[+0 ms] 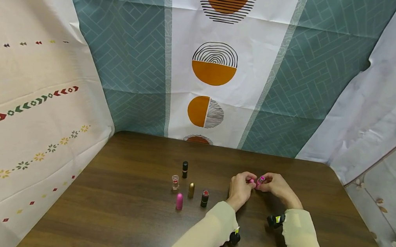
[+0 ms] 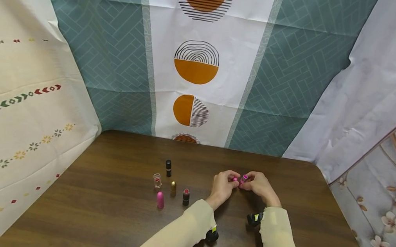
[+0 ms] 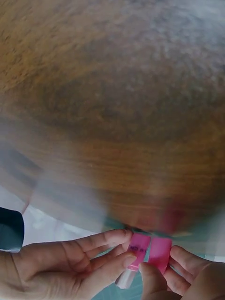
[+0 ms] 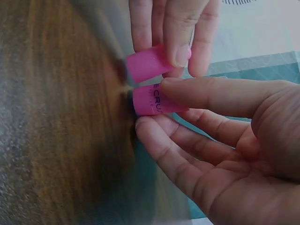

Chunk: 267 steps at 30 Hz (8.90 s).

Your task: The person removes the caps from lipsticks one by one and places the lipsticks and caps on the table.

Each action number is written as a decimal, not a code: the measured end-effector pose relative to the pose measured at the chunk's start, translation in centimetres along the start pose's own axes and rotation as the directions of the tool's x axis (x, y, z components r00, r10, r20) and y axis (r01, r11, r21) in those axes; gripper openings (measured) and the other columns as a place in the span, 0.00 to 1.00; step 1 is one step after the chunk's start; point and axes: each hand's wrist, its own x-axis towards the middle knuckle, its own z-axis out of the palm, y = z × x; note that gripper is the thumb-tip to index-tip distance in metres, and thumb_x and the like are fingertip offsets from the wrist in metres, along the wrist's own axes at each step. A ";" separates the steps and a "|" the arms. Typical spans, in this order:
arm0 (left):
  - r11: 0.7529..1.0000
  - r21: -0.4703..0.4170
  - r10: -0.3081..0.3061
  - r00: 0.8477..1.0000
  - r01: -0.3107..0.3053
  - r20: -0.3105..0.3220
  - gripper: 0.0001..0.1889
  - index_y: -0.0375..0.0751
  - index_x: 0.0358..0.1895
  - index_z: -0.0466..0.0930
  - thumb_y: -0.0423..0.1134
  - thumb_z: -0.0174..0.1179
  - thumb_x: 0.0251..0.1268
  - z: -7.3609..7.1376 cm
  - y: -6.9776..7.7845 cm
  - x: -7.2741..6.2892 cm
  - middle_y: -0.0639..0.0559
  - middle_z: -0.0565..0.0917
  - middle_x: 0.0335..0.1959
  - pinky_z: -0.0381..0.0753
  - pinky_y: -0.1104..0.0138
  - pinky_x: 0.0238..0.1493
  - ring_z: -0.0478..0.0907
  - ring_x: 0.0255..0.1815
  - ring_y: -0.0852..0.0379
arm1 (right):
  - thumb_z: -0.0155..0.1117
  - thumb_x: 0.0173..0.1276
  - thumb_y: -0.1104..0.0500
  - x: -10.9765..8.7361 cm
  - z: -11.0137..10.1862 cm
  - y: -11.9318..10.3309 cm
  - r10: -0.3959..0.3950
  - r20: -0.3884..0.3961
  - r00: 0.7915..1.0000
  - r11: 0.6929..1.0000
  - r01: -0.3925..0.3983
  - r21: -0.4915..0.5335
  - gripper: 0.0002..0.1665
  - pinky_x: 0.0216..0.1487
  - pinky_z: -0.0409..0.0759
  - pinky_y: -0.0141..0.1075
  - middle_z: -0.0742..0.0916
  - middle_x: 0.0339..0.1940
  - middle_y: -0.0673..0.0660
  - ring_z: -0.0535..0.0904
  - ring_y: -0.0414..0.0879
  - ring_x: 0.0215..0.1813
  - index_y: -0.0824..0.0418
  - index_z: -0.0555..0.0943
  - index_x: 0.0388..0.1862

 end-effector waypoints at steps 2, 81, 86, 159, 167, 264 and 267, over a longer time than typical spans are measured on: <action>1.000 0.007 0.005 1.000 -0.005 0.005 0.08 0.44 0.39 0.92 0.29 0.75 0.59 0.0 -0.1 0.0 0.57 0.90 0.32 0.79 0.73 0.38 0.83 0.34 0.67 | 0.74 0.60 0.70 0.0 0.1 0.0 0.002 -0.005 1.000 0.999 -0.002 -0.034 0.15 0.39 0.81 0.35 0.87 0.32 0.58 0.79 0.46 0.35 0.77 0.81 0.43; 0.981 -0.193 0.127 0.759 -0.001 0.639 0.20 0.38 0.69 0.77 0.44 0.52 0.84 -19.8 4.2 3.9 0.43 0.82 0.64 0.75 0.50 0.69 0.80 0.65 0.48 | 0.40 0.89 0.58 1.0 2.6 -5.6 -0.475 0.149 0.867 0.738 0.300 0.604 0.32 0.76 0.64 0.37 0.64 0.81 0.71 0.64 0.52 0.81 0.73 0.52 0.83; 0.992 -0.105 0.119 0.723 -0.065 0.681 0.19 0.39 0.68 0.79 0.42 0.54 0.83 -20.4 4.6 3.7 0.44 0.84 0.60 0.80 0.53 0.64 0.82 0.59 0.50 | 0.46 0.86 0.63 0.8 3.1 -5.4 -0.471 0.134 0.872 0.741 0.309 0.596 0.30 0.75 0.67 0.39 0.70 0.79 0.67 0.71 0.45 0.76 0.72 0.57 0.81; 0.874 0.412 -0.141 0.676 -0.259 0.723 0.08 0.45 0.39 0.93 0.29 0.76 0.59 -19.9 2.6 0.0 0.54 0.90 0.38 0.81 0.68 0.41 0.80 0.37 0.65 | 0.52 0.83 0.64 0.4 8.5 -3.7 -0.300 0.641 0.706 0.927 0.059 0.370 0.29 0.70 0.73 0.36 0.73 0.76 0.69 0.72 0.51 0.75 0.72 0.66 0.78; 0.878 0.399 -0.117 0.690 -0.264 0.714 0.06 0.45 0.38 0.93 0.29 0.73 0.63 -20.1 2.4 0.4 0.59 0.89 0.35 0.82 0.68 0.43 0.81 0.37 0.65 | 0.53 0.82 0.67 0.6 9.3 -3.5 -0.315 0.622 0.717 0.912 0.047 0.407 0.26 0.70 0.74 0.41 0.77 0.72 0.70 0.73 0.62 0.73 0.75 0.69 0.75; 0.939 -0.340 0.086 0.919 0.054 0.384 0.14 0.31 0.58 0.86 0.31 0.64 0.73 -19.2 0.9 2.6 0.41 0.89 0.53 0.83 0.60 0.59 0.87 0.55 0.45 | 0.62 0.77 0.68 0.3 11.1 -7.4 -0.283 0.191 0.940 0.795 0.118 0.596 0.23 0.57 0.85 0.46 0.92 0.45 0.60 0.90 0.50 0.47 0.86 0.72 0.61; 0.940 -0.337 0.081 0.921 0.057 0.381 0.14 0.32 0.57 0.87 0.31 0.64 0.73 -19.1 0.8 2.5 0.41 0.89 0.53 0.84 0.60 0.59 0.87 0.54 0.48 | 0.62 0.77 0.68 0.4 11.1 -7.3 -0.291 0.190 0.938 0.797 0.128 0.590 0.23 0.56 0.86 0.44 0.92 0.45 0.60 0.90 0.48 0.46 0.87 0.72 0.60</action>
